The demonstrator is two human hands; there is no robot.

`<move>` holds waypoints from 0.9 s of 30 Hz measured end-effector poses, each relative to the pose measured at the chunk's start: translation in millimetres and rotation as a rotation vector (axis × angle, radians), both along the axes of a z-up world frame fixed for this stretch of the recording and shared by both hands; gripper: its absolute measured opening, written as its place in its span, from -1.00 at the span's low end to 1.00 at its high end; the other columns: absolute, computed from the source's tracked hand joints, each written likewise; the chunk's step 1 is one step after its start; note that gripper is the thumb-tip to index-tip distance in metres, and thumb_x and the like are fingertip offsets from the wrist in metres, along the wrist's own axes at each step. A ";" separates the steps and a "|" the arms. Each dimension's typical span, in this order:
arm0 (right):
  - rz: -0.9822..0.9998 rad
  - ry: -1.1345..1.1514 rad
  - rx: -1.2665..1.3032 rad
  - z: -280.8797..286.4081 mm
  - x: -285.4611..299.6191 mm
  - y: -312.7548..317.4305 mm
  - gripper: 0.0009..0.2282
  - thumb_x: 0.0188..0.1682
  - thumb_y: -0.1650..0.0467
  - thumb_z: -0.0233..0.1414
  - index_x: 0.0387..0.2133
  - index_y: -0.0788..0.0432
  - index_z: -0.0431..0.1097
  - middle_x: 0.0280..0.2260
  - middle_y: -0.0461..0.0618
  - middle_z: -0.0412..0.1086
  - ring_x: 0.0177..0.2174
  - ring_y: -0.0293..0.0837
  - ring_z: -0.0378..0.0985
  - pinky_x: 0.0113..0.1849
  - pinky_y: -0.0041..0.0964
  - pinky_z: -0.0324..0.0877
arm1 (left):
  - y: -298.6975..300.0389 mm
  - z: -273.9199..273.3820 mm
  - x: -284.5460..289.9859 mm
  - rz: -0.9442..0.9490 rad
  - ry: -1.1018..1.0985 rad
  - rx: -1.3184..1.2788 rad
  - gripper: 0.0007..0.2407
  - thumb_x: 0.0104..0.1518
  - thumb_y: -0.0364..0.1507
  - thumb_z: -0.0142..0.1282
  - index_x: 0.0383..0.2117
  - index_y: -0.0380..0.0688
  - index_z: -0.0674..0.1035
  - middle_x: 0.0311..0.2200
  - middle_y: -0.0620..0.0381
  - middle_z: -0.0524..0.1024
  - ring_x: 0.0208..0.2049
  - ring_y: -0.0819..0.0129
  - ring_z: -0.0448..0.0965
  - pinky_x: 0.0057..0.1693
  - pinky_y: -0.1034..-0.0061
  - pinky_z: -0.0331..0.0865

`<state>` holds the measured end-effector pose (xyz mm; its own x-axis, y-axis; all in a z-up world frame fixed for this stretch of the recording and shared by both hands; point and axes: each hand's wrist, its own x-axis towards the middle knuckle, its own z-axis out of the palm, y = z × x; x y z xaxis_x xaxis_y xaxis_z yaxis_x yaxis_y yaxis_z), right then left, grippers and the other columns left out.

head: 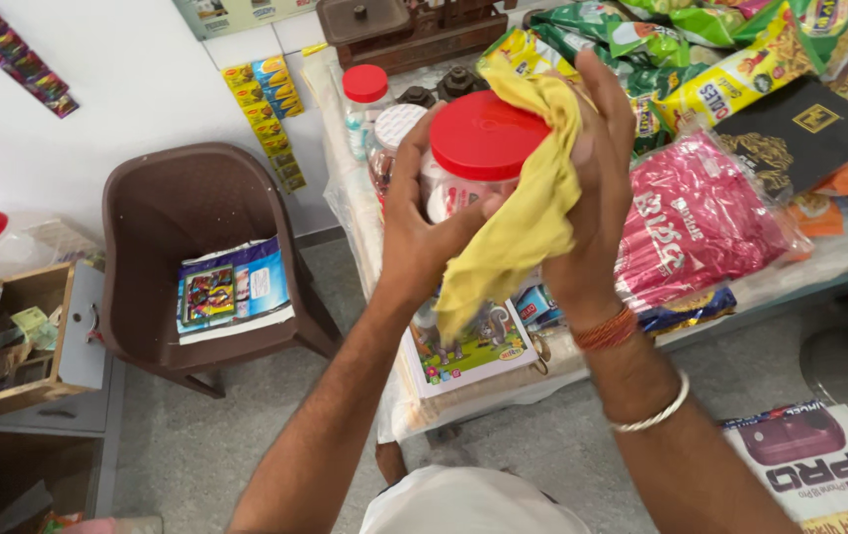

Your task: The person wipes several items on a counter with a yellow cloth. They clean a white jar with a red lid, a blue-lidded jar, a black box, and a pink sachet, handling each item one at a time and placing them back on the counter.

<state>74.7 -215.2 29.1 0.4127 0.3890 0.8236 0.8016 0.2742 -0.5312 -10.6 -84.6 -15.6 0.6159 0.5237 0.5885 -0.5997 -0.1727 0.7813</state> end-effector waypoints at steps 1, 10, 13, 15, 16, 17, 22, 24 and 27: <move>0.096 0.064 0.021 9.0 6.8 0.9 -0.57 0.41 0.21 -0.32 0.28 0.32 0.20 0.33 0.12 0.11 0.33 -0.04 0.14 0.39 -0.19 0.03 | 1.1 2.9 -3.5 0.024 0.003 0.049 -0.31 0.09 -0.44 0.37 0.37 -0.27 0.24 0.26 -0.03 0.38 0.31 0.26 0.42 0.47 0.35 0.29; -0.115 -0.165 -0.106 7.3 -14.0 -3.2 -0.68 0.23 0.34 -0.12 0.22 0.13 0.29 0.28 0.19 0.17 0.28 0.11 0.17 0.31 -0.03 0.10 | -3.1 29.5 4.4 0.004 -0.122 -0.305 -0.47 0.12 -0.34 0.33 0.17 -0.32 0.39 0.02 -0.06 0.53 0.01 0.29 0.56 0.17 0.40 0.47; -0.194 -0.355 -0.107 -16.4 -31.7 -7.5 -0.58 0.25 0.29 -0.12 0.33 0.21 0.19 0.39 0.28 -0.03 0.38 0.20 -0.03 0.38 0.04 -0.04 | -0.9 34.1 3.4 0.038 -0.150 -0.379 -0.52 0.14 -0.35 0.31 0.13 -0.34 0.42 -0.06 -0.04 0.56 -0.10 0.33 0.60 0.05 0.42 0.50; -0.180 -0.282 -0.099 -26.0 -34.3 -8.7 -0.51 0.26 0.26 -0.12 0.39 0.26 0.12 0.40 0.34 -0.09 0.40 0.23 -0.05 0.39 0.06 -0.03 | 0.0 36.1 2.1 0.036 -0.150 -0.423 -0.54 0.14 -0.35 0.30 0.10 -0.35 0.43 -0.10 -0.04 0.58 -0.16 0.32 0.62 -0.01 0.42 0.54; -0.191 -0.250 -0.106 -31.4 -35.1 -8.5 -0.51 0.27 0.25 -0.13 0.40 0.25 0.11 0.40 0.34 -0.09 0.40 0.22 -0.03 0.39 0.05 -0.01 | -0.3 36.2 1.4 0.025 -0.140 -0.443 -0.54 0.14 -0.35 0.29 0.09 -0.35 0.43 -0.12 -0.04 0.58 -0.18 0.31 0.63 -0.03 0.41 0.55; -0.206 -0.214 -0.113 -36.4 -35.1 -9.3 -0.51 0.28 0.25 -0.13 0.41 0.24 0.10 0.39 0.34 -0.08 0.41 0.21 -0.01 0.39 0.04 0.00 | -1.3 36.1 0.4 0.011 -0.124 -0.463 -0.55 0.13 -0.34 0.29 0.08 -0.35 0.43 -0.14 -0.05 0.59 -0.20 0.30 0.64 -0.05 0.41 0.57; -0.026 0.107 -0.063 -48.6 -6.4 -10.1 -0.50 0.28 0.25 -0.20 0.39 0.31 0.06 0.36 0.29 0.12 0.37 0.18 0.17 0.39 -0.02 0.07 | -3.2 41.6 -7.4 -0.085 -0.169 -0.393 -0.49 0.15 -0.31 0.29 0.16 -0.33 0.40 -0.04 -0.08 0.55 -0.08 0.26 0.63 0.08 0.36 0.57; 0.056 0.122 -0.097 -51.1 7.7 -13.1 -0.49 0.24 0.25 -0.14 0.37 0.33 0.07 0.33 0.28 0.18 0.33 0.17 0.23 0.36 -0.04 0.11 | 1.9 41.4 -12.3 -0.175 -0.192 -0.361 -0.44 0.14 -0.30 0.30 0.21 -0.31 0.36 0.01 -0.10 0.51 -0.01 0.22 0.61 0.15 0.33 0.53; -0.092 -0.160 -0.243 -46.6 13.4 -20.2 -0.48 0.17 0.28 0.02 0.32 0.31 0.08 0.26 0.25 0.20 0.25 0.15 0.24 0.27 -0.08 0.11 | 11.9 43.3 -19.4 -0.304 -0.182 -0.250 -0.34 0.14 -0.24 0.34 0.31 -0.27 0.29 0.13 -0.11 0.44 0.12 0.19 0.52 0.29 0.28 0.44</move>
<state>88.1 -235.4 -17.5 0.3279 0.5495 0.7684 0.8960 0.0770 -0.4374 -30.0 -72.7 27.7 0.6620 0.4743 0.5803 -0.7262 0.2144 0.6532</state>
